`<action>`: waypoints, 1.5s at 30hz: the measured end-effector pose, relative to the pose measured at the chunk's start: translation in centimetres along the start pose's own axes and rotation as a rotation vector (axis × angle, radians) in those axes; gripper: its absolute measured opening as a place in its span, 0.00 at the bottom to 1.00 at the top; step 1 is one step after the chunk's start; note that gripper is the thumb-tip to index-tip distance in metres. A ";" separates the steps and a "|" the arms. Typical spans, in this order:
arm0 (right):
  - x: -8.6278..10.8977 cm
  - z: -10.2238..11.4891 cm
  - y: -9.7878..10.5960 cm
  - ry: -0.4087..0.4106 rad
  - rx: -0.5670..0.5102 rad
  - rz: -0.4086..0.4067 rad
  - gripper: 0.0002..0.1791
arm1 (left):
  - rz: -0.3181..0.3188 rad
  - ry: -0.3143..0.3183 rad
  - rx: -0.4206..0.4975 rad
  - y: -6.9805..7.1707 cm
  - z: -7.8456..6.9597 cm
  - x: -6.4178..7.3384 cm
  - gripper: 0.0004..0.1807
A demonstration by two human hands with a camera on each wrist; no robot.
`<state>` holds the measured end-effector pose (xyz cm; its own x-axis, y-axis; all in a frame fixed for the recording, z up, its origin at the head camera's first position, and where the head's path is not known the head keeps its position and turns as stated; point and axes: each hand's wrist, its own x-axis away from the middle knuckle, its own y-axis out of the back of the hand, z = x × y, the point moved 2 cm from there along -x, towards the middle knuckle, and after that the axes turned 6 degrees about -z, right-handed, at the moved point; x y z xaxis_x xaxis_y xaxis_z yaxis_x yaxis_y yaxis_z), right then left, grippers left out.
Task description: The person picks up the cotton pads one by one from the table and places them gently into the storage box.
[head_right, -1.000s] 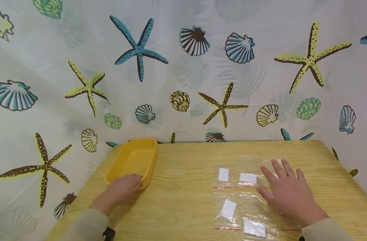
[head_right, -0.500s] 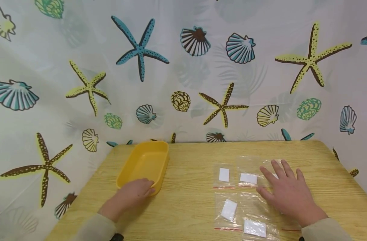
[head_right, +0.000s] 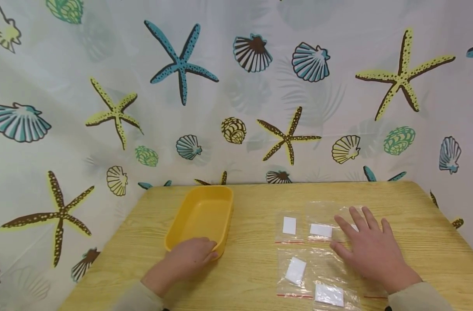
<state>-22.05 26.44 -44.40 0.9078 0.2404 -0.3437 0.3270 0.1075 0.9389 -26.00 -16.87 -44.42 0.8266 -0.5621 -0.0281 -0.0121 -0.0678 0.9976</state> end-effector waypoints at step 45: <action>-0.1 0.5 -0.1 0.003 0.000 0.016 0.42 | 0.046 -0.146 0.045 -0.3 -11.8 -0.9 0.13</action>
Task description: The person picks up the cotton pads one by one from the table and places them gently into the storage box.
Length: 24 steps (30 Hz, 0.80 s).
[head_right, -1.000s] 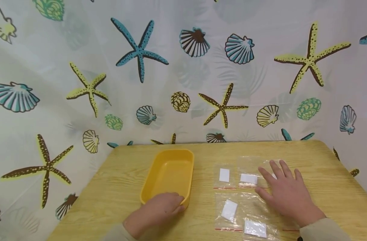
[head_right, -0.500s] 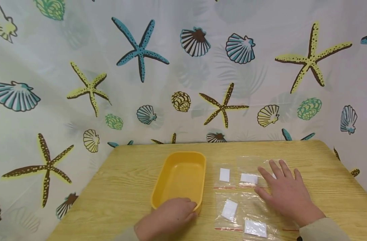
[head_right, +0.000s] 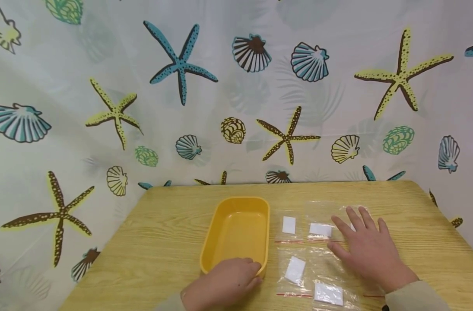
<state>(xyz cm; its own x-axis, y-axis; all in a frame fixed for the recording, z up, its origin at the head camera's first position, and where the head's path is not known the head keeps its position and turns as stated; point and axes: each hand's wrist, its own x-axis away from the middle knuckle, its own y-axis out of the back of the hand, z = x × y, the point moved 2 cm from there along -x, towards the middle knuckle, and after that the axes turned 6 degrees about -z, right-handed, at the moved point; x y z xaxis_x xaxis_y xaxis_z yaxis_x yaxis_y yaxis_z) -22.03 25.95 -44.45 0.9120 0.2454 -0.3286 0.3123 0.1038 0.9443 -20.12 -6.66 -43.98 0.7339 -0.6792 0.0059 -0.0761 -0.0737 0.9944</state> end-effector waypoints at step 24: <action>0.0 0.0 0.2 -0.003 0.001 0.003 0.41 | -0.179 0.328 0.218 3.6 5.9 0.8 0.28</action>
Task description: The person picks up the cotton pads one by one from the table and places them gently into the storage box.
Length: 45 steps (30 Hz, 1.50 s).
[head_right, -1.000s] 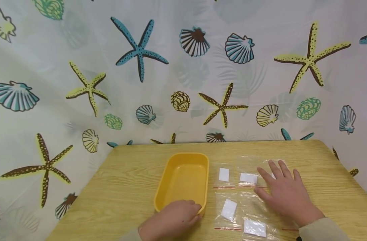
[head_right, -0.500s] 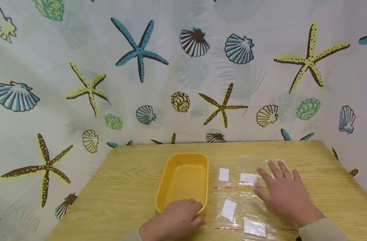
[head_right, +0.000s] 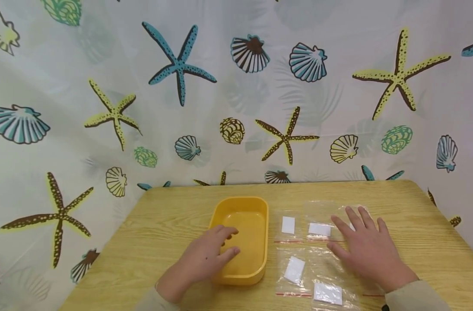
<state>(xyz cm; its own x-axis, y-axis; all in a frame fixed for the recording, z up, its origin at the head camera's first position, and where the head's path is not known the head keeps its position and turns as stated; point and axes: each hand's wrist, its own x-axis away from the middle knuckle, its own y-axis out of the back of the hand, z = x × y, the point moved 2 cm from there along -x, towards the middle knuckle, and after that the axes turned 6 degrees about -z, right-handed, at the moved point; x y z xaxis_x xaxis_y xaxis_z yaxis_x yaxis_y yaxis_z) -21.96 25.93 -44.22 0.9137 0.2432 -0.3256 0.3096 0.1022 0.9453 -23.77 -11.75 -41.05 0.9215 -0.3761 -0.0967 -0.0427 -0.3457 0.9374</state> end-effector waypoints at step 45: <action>-2.1 2.2 -0.5 0.067 -0.123 -0.029 0.38 | -0.045 0.361 1.319 -4.6 11.0 -1.5 0.32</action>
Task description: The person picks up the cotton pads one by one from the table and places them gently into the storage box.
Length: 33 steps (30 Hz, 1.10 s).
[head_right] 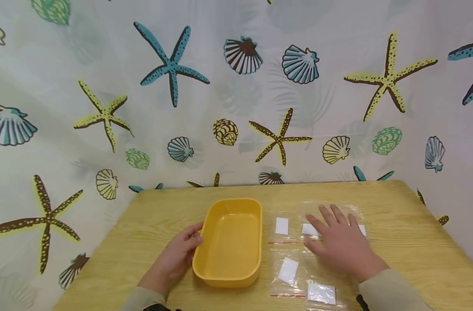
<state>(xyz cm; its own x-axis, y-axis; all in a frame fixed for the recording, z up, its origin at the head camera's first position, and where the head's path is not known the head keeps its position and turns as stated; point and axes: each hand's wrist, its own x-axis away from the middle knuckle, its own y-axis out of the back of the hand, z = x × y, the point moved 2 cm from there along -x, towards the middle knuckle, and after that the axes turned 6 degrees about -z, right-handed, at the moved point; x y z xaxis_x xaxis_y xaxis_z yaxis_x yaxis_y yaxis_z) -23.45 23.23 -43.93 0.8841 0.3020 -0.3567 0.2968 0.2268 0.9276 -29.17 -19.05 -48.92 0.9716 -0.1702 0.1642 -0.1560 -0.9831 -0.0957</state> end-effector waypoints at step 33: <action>-8.1 3.0 -3.6 0.062 -0.004 0.321 0.39 | 0.031 -0.008 0.023 0.1 -0.1 0.0 0.31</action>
<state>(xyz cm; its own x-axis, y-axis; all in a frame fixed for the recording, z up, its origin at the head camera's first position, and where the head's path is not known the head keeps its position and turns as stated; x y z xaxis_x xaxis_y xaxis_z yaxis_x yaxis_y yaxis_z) -30.55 17.16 -44.09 0.9085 0.4145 -0.0526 0.0052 0.1147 0.9934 -29.20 -19.19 -48.80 0.9678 -0.1997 0.1535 -0.1818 -0.9756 -0.1233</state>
